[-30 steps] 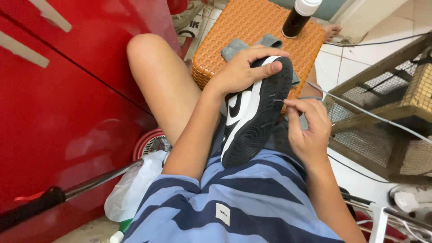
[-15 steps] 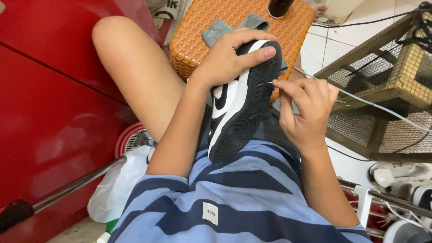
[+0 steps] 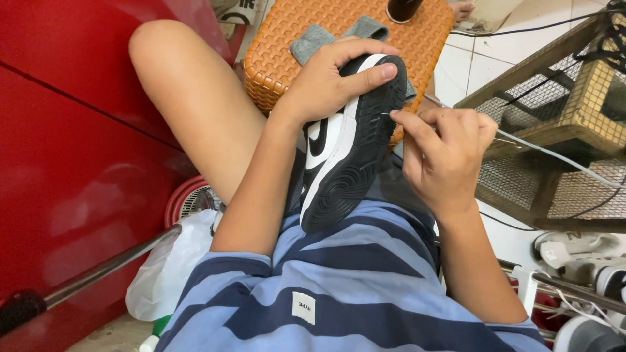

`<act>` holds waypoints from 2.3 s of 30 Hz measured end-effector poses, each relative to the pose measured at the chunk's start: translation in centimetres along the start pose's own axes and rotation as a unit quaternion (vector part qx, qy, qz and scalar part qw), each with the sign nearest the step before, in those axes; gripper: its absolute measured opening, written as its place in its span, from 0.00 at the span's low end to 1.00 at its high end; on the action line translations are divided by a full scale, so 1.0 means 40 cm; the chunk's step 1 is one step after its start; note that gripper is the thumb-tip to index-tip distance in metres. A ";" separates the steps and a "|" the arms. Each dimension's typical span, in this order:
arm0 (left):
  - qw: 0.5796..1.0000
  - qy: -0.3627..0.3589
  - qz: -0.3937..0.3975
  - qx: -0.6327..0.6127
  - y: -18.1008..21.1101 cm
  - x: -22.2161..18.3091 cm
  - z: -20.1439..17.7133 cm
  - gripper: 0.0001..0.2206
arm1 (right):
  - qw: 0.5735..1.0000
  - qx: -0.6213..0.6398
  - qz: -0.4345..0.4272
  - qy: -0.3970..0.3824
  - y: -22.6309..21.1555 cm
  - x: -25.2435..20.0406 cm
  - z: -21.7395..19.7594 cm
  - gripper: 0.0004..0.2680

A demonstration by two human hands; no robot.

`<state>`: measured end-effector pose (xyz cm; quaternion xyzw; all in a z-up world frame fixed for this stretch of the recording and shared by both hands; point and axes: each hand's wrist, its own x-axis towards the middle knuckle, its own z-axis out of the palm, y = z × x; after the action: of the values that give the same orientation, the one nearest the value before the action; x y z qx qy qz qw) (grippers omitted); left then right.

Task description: Hand-stitching the rubber sole of a black and white sneaker to repair it using a needle and thread.

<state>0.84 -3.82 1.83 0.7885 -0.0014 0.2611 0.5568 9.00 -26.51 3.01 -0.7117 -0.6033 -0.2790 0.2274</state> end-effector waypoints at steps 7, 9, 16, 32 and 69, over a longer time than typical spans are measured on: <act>1.000 0.006 -0.005 -0.004 0.001 -0.001 0.004 0.14 | 1.000 -0.008 -0.014 -0.011 0.004 0.008 -0.012 0.12; 1.000 0.002 0.006 0.003 0.000 0.001 0.003 0.14 | 1.000 -0.008 -0.015 -0.011 0.005 0.010 -0.013 0.11; 1.000 0.003 0.005 0.003 -0.003 0.001 0.006 0.14 | 0.999 -0.012 -0.021 -0.024 0.016 0.013 -0.018 0.12; 0.999 -0.005 -0.044 0.022 0.018 0.001 0.012 0.18 | 0.994 0.003 -0.067 -0.090 0.067 0.073 -0.041 0.14; 0.962 0.186 0.076 0.187 0.141 -0.156 0.135 0.15 | 0.967 0.234 0.099 0.023 -0.022 0.027 -0.085 0.05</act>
<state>-3.98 -12.49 2.91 0.8135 0.0909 0.4403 0.3688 7.84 -27.83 6.23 -0.6885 -0.5729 -0.1221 0.4276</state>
